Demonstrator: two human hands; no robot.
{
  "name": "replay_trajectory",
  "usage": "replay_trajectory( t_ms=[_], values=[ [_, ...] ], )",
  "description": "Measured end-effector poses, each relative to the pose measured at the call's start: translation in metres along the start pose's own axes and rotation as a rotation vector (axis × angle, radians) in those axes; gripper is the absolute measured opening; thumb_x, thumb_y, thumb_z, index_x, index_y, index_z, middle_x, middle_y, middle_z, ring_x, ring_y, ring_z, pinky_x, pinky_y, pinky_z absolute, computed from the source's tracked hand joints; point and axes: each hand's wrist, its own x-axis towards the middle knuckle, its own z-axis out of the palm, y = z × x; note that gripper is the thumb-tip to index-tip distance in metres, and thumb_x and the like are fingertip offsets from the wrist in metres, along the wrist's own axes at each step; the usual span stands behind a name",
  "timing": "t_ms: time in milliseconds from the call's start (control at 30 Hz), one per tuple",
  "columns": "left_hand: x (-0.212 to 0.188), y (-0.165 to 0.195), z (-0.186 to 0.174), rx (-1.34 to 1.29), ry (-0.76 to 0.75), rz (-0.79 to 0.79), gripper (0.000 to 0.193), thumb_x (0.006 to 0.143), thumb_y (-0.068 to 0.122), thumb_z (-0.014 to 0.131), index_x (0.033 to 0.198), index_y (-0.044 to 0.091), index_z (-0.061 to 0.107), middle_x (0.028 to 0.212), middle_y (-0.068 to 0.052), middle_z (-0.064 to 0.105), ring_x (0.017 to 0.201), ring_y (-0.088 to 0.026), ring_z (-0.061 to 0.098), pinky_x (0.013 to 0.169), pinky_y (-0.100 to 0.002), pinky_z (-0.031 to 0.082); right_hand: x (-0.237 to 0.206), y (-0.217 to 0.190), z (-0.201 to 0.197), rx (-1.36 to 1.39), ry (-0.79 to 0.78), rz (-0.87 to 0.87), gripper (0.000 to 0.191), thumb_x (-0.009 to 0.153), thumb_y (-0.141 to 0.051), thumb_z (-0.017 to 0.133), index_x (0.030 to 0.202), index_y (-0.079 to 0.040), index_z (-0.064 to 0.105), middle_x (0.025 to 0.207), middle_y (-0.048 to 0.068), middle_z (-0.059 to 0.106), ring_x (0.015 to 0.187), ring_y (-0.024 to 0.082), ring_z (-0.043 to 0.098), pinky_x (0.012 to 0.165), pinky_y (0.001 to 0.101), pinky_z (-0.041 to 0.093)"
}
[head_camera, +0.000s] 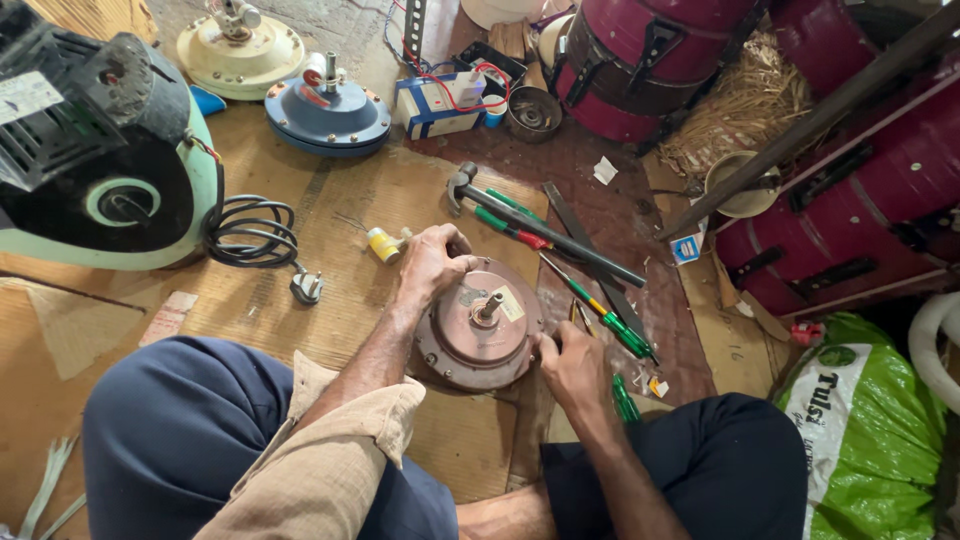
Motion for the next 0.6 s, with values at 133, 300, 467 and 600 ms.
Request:
replay_trajectory(
  t_ms=[133, 300, 467, 600],
  values=[
    [0.000, 0.001, -0.002, -0.121, -0.040, 0.028, 0.026, 0.078, 0.017, 0.066, 0.101, 0.012, 0.080, 0.105, -0.011, 0.077, 0.097, -0.023, 0.075, 0.090, -0.035, 0.058, -0.001, -0.001, 0.008, 0.017, 0.099, -0.146, 0.030, 0.087, -0.028, 0.068, 0.082, 0.002, 0.067, 0.080, 0.028, 0.068, 0.081, 0.049, 0.066, 0.071, 0.0558, 0.051],
    [-0.001, 0.008, -0.007, -0.035, -0.032, 0.102, 0.032, 0.072, 0.010, 0.063, 0.097, 0.014, 0.083, 0.106, -0.012, 0.076, 0.100, -0.025, 0.073, 0.092, -0.035, 0.057, -0.001, 0.006, 0.018, -0.028, 0.097, -0.029, 0.032, 0.087, -0.031, 0.070, 0.082, 0.000, 0.067, 0.079, 0.029, 0.067, 0.081, 0.050, 0.066, 0.072, 0.0568, 0.050],
    [-0.004, 0.019, -0.009, -0.012, -0.017, 0.046, 0.026, 0.069, 0.013, 0.071, 0.092, 0.013, 0.082, 0.103, -0.013, 0.075, 0.098, -0.026, 0.073, 0.091, -0.036, 0.057, 0.001, 0.005, 0.017, -0.007, 0.121, -0.067, 0.030, 0.086, -0.028, 0.068, 0.082, 0.002, 0.067, 0.083, 0.029, 0.069, 0.082, 0.049, 0.067, 0.074, 0.0561, 0.051],
    [-0.008, 0.022, -0.011, 0.000, 0.013, 0.049, 0.022, 0.070, 0.016, 0.075, 0.090, 0.011, 0.081, 0.101, -0.013, 0.076, 0.097, -0.026, 0.073, 0.091, -0.036, 0.057, -0.001, 0.002, 0.016, 0.002, 0.133, -0.045, 0.031, 0.084, -0.029, 0.070, 0.083, 0.002, 0.068, 0.084, 0.028, 0.069, 0.083, 0.048, 0.068, 0.074, 0.0557, 0.052]
  ],
)
